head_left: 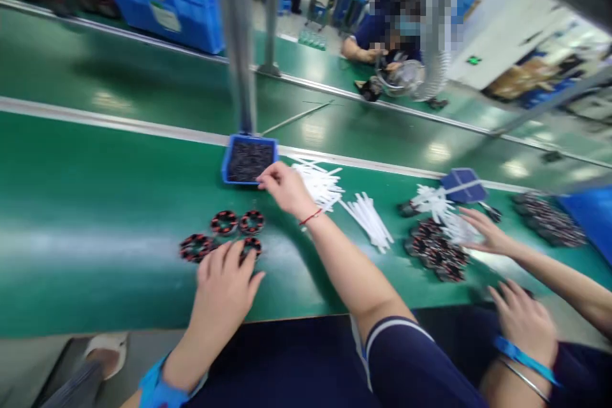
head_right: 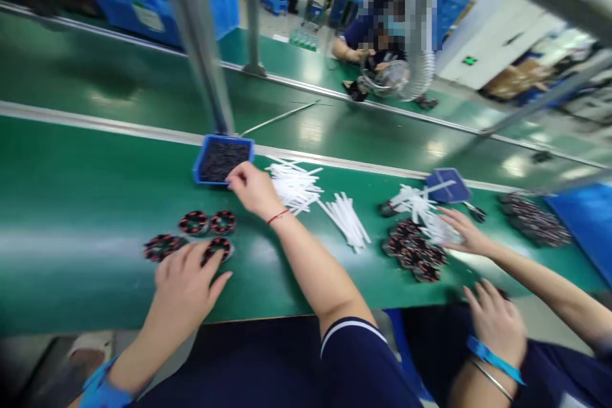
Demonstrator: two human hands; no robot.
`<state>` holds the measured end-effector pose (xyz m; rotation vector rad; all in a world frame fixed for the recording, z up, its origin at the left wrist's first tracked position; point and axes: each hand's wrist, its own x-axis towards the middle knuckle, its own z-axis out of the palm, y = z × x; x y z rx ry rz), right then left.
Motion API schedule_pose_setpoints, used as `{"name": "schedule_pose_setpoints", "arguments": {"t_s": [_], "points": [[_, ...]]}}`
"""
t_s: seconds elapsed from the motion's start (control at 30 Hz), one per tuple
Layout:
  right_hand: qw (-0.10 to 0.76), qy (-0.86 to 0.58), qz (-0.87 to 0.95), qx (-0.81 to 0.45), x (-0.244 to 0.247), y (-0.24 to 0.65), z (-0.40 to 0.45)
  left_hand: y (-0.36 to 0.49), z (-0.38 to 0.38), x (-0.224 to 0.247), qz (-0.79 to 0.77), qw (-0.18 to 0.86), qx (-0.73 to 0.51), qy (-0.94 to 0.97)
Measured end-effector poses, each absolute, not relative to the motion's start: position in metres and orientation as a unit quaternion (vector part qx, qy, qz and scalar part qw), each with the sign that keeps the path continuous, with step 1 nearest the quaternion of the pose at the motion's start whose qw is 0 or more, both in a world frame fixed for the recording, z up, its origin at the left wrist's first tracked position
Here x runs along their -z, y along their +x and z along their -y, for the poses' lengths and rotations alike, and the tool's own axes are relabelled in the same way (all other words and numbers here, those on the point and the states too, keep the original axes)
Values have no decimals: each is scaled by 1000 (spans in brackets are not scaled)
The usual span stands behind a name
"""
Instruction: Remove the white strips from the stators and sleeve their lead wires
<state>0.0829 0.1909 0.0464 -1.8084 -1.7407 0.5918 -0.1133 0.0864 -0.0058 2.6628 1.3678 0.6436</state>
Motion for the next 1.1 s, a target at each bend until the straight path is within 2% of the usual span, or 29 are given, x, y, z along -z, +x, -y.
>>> {"name": "schedule_pose_setpoints", "arguments": {"t_s": [0.17, 0.27, 0.37, 0.47, 0.67, 0.77, 1.0, 1.1], "points": [[409, -608, 564, -380, -14, 119, -110, -82, -75, 22, -380, -37, -172, 908], [447, -601, 505, -428, 5, 142, -64, -59, -73, 28, -318, -19, -174, 932], [446, -636, 497, -387, 11, 159, -27, -43, -81, 33, -261, 81, -160, 949], [420, -642, 565, -303, 11, 165, -5, -40, -94, 33, -244, 203, -133, 939], [378, -599, 685, -167, 28, 162, -2, -28, -95, 16, -364, 390, -98, 840], [376, -590, 698, -154, 33, 162, -5, -11, -90, 16, -395, 371, -120, 831], [339, -589, 727, -99, 31, 160, 1, 1, -86, 21, -337, 342, -135, 867], [384, -627, 660, -153, 30, 152, 1, -3, -84, 27, -340, 334, -150, 866]]}}
